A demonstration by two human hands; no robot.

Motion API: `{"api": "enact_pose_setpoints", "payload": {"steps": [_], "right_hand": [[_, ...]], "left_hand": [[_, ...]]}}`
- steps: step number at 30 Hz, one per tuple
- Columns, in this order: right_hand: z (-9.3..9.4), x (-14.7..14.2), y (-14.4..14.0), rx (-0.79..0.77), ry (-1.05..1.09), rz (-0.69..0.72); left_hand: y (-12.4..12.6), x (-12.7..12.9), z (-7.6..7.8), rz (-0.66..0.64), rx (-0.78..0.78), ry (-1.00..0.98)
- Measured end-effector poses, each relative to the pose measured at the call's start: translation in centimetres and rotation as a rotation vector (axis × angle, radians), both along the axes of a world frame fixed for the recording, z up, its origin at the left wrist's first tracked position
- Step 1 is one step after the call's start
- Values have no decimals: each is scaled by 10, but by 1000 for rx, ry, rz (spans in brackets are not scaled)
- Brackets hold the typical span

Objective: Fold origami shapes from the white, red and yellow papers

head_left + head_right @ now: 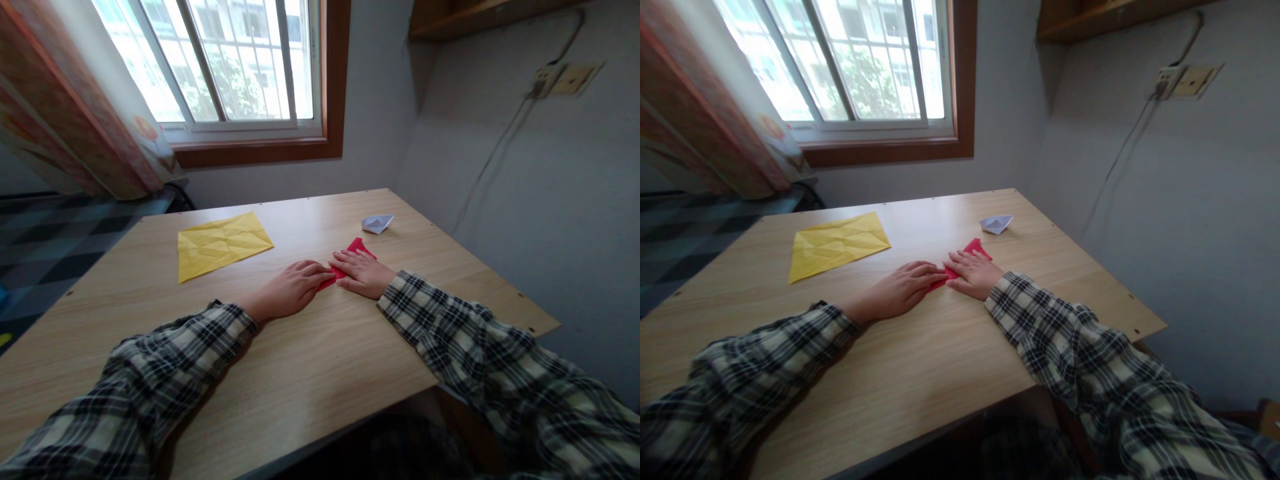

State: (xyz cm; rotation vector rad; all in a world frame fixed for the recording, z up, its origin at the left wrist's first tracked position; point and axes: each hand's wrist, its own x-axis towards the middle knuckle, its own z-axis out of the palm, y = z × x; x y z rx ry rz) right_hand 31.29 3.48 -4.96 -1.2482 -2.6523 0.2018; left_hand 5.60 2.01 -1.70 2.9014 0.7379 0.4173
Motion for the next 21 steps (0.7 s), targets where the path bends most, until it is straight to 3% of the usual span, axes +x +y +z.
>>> {"api": "enact_pose_setpoints", "payload": {"steps": [15,21], "right_hand": [[-1,9,12,-57,-2,-120],[8,8,9,-99,-25,-227]], "left_hand": [[-5,2,7,-29,-5,26],[-5,3,8,-27,-16,28]]}}
